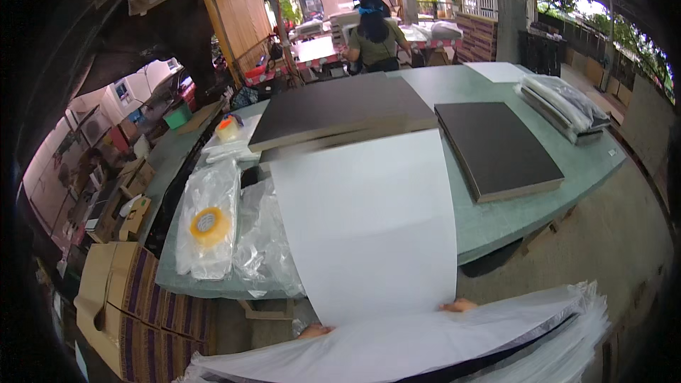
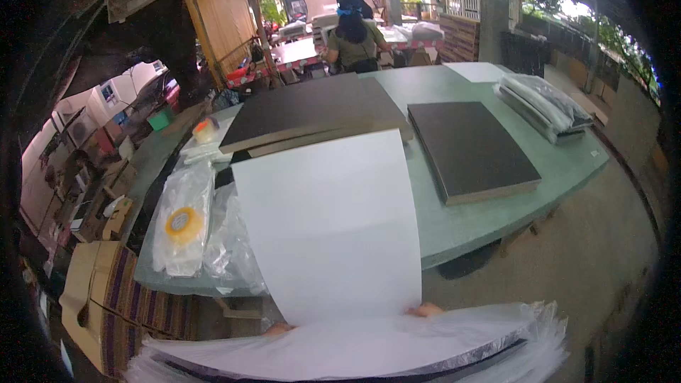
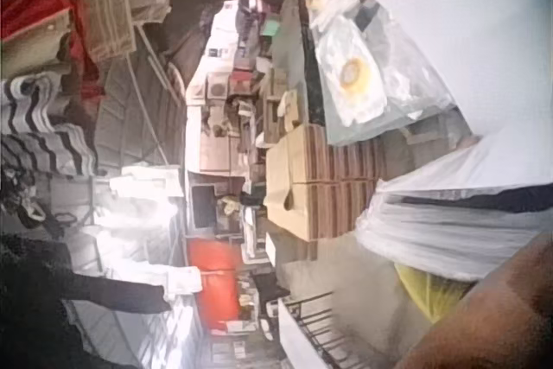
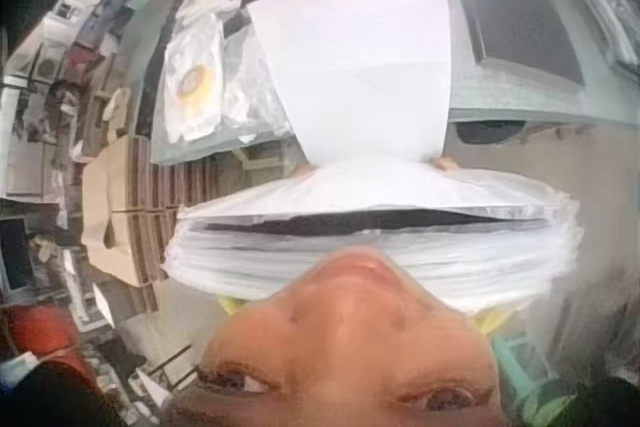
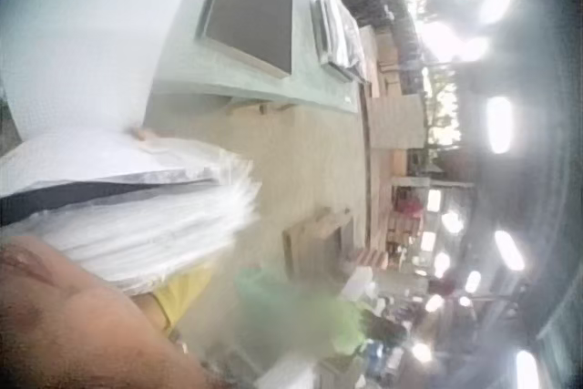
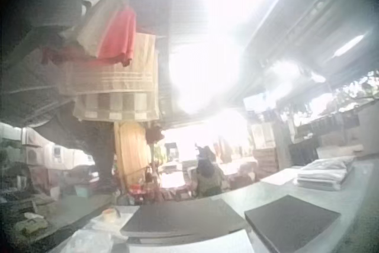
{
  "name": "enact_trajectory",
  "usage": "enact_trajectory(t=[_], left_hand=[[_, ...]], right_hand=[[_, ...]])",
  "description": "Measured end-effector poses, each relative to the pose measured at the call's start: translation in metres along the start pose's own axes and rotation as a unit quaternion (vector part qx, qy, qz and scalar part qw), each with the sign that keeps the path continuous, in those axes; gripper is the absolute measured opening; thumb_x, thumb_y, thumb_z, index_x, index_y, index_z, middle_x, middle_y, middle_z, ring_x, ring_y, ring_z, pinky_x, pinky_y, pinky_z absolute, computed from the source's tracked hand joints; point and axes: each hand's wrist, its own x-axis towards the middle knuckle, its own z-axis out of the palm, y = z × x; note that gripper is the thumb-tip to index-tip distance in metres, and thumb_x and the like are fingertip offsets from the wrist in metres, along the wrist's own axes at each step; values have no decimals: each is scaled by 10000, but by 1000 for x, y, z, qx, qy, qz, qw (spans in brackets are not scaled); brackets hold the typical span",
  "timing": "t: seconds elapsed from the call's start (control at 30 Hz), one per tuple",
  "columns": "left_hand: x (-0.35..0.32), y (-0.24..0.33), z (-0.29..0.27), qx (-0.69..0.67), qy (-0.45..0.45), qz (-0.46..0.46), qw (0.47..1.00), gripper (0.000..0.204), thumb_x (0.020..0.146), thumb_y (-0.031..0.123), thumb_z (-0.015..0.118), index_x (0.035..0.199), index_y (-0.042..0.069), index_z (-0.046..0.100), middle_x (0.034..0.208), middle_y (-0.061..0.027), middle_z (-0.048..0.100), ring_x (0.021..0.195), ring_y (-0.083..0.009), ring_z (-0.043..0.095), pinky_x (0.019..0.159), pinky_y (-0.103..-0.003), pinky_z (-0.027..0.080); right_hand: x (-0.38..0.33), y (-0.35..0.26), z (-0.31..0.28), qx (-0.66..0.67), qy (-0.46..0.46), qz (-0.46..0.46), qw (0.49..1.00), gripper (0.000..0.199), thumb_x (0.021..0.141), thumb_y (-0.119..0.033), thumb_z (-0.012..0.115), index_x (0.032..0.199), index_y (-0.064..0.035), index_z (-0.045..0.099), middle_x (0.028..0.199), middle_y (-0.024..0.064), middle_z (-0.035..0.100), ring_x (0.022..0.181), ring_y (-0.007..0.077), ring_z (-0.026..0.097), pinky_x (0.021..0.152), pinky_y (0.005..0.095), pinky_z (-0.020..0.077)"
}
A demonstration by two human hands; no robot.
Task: The person wraps black panels with a plastic film by hand, pulling the film from a stack and smoothing it over the surface of the panel.
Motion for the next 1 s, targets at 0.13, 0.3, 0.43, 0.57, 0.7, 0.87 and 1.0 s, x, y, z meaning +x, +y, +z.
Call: enact_trajectory(t=[0.13,0.3,0.43,0.57,0.7,0.87,1.0], left_hand=[[5,-1,-6,9,0,-4,1000,256,694,228,630,872,46,602,847,-111,617,750,-192,588,672,-290,457],[7,-5,-8,17,-4,-6,1000,274,704,249,625,890,49,605,854,-108,619,758,-191,590,676,-291,456],[-3,-25,-14,11,-3,-24,1000,289,711,266,622,905,52,607,860,-105,622,764,-190,592,678,-292,456],[-41,-37,-64,24,55,-11,998,304,719,283,618,920,55,610,866,-103,624,770,-190,594,681,-292,456],[-236,80,-208,-132,167,157,964,248,746,152,586,985,85,598,913,-107,616,833,-189,587,706,-283,461],[-336,176,-232,-59,-181,587,787,333,817,111,502,1146,59,489,1187,-101,482,1001,-203,521,849,-274,402],[-215,170,-148,-40,-114,425,897,327,861,191,427,1173,106,473,1238,-69,439,1027,-246,497,880,-302,375]], right_hand=[[3,-1,-5,-34,0,-3,999,440,778,-368,536,1056,-26,541,989,104,577,866,218,555,729,343,440],[0,4,-11,-81,-4,-17,997,486,771,-411,540,1059,-19,539,974,111,583,853,215,562,716,339,442],[-12,-2,-4,-241,-28,-8,970,524,765,-445,542,1062,-13,538,961,116,589,842,213,568,705,336,443],[-46,-74,-2,-589,-15,4,808,570,766,-467,541,1084,6,522,972,133,586,876,212,561,713,327,439],[-167,-180,5,-394,-248,-217,858,555,817,-433,479,1145,14,468,1130,176,495,1045,264,477,857,375,370],[-226,-220,105,-379,-701,-351,491,600,802,-371,542,1256,-30,346,1325,116,288,1225,268,247,931,361,303],[-105,-131,100,-442,-540,-160,698,666,778,-456,533,1283,-75,323,1352,153,232,1254,266,195,1010,364,162]])
